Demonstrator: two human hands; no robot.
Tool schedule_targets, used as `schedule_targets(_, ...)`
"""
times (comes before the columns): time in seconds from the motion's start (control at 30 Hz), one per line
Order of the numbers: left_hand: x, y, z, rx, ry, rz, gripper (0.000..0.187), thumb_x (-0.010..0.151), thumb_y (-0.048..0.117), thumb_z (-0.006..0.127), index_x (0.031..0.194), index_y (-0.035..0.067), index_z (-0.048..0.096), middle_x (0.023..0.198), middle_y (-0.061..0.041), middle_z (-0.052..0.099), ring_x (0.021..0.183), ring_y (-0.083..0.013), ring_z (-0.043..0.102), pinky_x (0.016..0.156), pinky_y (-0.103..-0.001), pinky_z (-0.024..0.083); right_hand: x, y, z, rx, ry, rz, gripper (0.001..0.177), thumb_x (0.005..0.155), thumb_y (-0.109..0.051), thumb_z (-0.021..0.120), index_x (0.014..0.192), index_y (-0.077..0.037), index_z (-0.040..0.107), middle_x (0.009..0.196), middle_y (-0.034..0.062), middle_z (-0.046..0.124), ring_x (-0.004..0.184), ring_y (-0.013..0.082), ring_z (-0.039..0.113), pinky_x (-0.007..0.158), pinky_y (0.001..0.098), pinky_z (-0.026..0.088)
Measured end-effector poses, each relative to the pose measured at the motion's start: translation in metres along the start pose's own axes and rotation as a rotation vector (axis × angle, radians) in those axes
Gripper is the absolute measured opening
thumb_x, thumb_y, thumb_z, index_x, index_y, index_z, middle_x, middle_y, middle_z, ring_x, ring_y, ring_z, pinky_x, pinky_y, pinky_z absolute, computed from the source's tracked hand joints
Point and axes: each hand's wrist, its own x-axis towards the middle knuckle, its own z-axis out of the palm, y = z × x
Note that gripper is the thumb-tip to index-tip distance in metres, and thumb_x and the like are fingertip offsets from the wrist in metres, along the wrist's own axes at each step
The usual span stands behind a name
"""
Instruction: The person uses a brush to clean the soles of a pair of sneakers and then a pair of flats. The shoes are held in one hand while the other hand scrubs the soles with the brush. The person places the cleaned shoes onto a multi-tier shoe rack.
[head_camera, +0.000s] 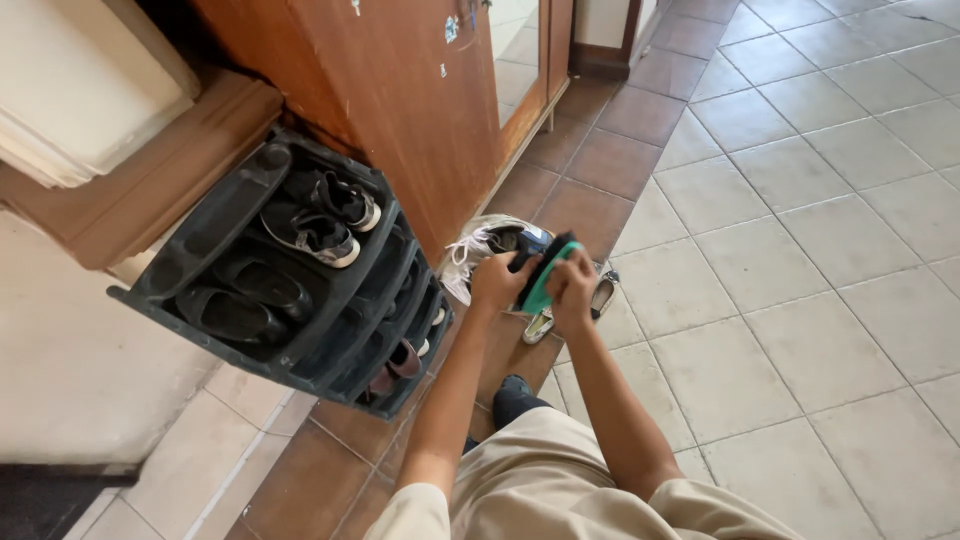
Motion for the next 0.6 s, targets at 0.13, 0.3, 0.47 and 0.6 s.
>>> schedule_targets(0.13, 0.016, 0.011, 0.006, -0.193, 0.003, -0.010, 0.047, 0.080, 0.063, 0.069, 0.070, 0.017, 0.069, 0.051, -0.007, 0.063, 0.065, -0.0260, 0.073, 0.067, -0.034, 0.058, -0.002, -0.027, 0.009, 0.113, 0.031, 0.000, 0.036, 0.090, -0.001, 0.060, 0.076, -0.023, 0.035, 0.057, -0.0110, 0.018, 0.039, 0.0022, 0.022, 0.032, 0.0185, 0.020)
schedule_targets(0.3, 0.019, 0.019, 0.011, 0.103, -0.196, 0.065, 0.050, 0.079, 0.066, 0.063, 0.095, 0.022, 0.079, 0.090, -0.014, 0.077, 0.102, -0.0365, 0.072, 0.089, -0.046, 0.058, -0.022, -0.015, -0.006, -0.122, -0.010, 0.088, 0.035, 0.087, 0.006, 0.060, 0.072, -0.017, 0.039, 0.050, -0.0062, 0.022, 0.034, 0.0068, 0.022, 0.029, 0.0237, 0.020)
schedule_targets(0.47, 0.018, 0.031, 0.014, 0.139, -0.273, 0.152, 0.060, 0.079, 0.072, 0.059, 0.102, 0.020, 0.079, 0.102, -0.015, 0.077, 0.111, -0.0376, 0.069, 0.099, -0.048, 0.054, 0.023, -0.031, -0.032, 0.085, 0.128, -0.030, 0.037, 0.091, 0.002, 0.058, 0.074, -0.023, 0.037, 0.051, -0.0088, 0.022, 0.035, 0.0041, 0.025, 0.029, 0.0213, 0.022)
schedule_targets(0.6, 0.048, 0.001, 0.058, 0.141, -0.132, 0.343, 0.058, 0.085, 0.069, 0.059, 0.084, 0.014, 0.079, 0.088, -0.017, 0.076, 0.103, -0.0409, 0.070, 0.097, -0.051, 0.053, -0.018, -0.018, -0.029, -0.015, 0.139, -0.014, 0.036, 0.085, 0.002, 0.057, 0.067, -0.021, 0.036, 0.044, -0.0032, 0.033, 0.030, 0.0067, 0.034, 0.027, 0.0228, 0.029)
